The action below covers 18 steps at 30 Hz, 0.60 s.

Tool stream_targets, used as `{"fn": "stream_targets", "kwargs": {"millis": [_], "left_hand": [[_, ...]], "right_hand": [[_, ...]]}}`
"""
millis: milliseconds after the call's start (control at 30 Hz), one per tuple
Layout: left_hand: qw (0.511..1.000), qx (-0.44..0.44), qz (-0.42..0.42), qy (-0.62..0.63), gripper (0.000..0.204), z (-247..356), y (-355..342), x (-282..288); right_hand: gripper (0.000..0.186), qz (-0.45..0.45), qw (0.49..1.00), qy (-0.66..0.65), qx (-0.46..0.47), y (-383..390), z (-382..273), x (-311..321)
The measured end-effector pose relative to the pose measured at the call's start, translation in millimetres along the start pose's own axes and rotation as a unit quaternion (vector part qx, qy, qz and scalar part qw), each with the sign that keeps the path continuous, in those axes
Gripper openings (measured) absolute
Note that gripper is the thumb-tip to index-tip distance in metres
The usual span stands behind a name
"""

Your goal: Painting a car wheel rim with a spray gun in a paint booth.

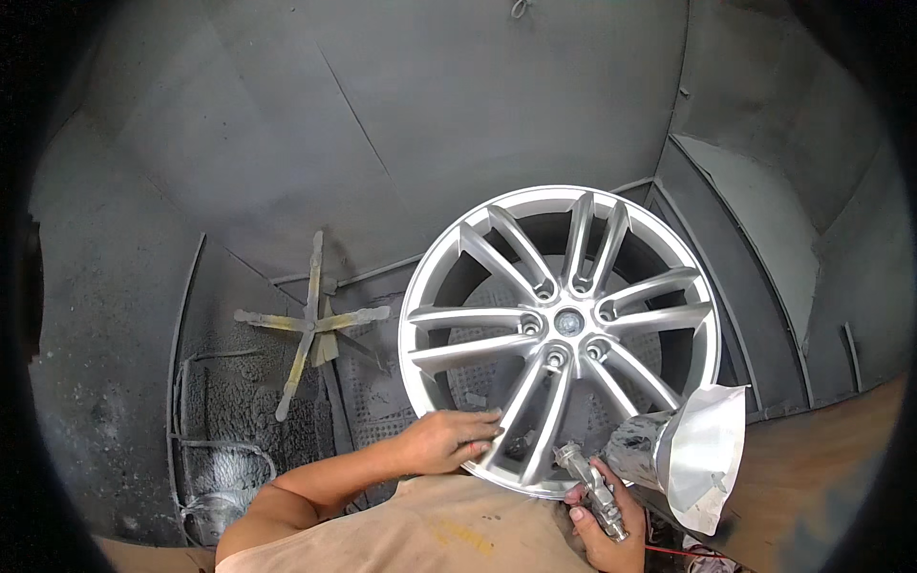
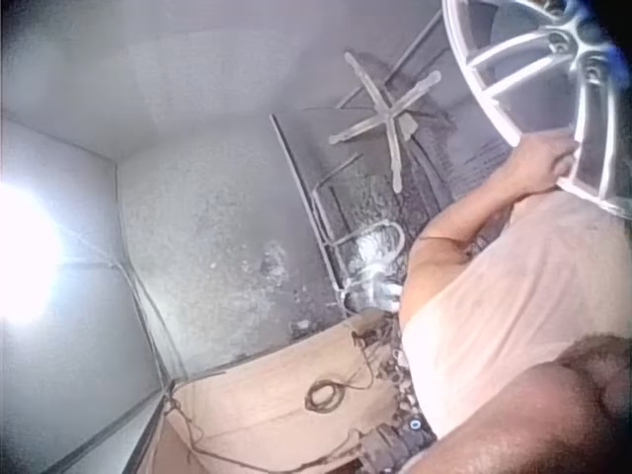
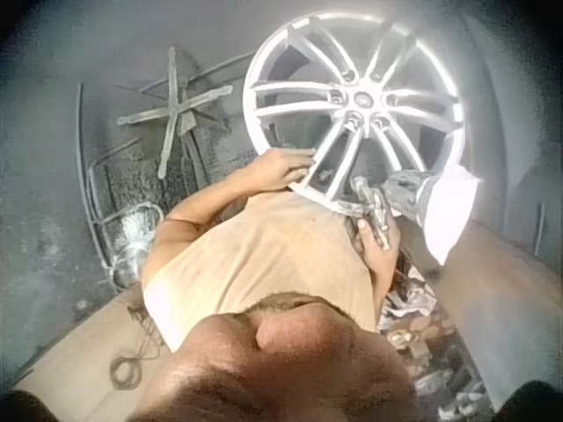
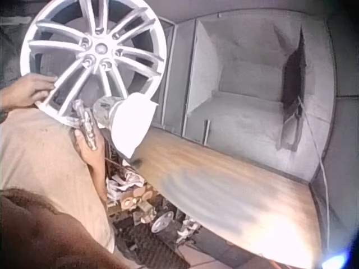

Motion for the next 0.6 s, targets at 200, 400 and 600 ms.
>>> {"fn": "stream_targets", "kwargs": {"millis": [200,400,600], "left_hand": [[0.983,0.006,0.143,-0.115,0.035,-15.5,-18.0,50.4],[0.960,0.132,0.114,-0.219,0.064,-62.4,-16.2,34.5],[0.955,0.159,0.132,-0.214,0.068,-47.1,-24.1,7.7]], "right_hand": [[0.067,-0.038,0.999,-0.012,0.017,1.3,20.9,15.9],[0.062,-0.074,0.997,0.004,0.000,-2.5,19.5,14.4],[0.058,-0.092,0.996,0.008,-0.012,-4.9,16.2,14.0]]}}
Point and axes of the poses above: each hand's wrist, its own y-axis away from the middle knuckle, its own x-axis out of the back of the hand, z = x × y, the point moved 8 cm from there along -y, towards the middle knuckle, and after that the axes turned 8 degrees about -z, right-handed, at the moved point
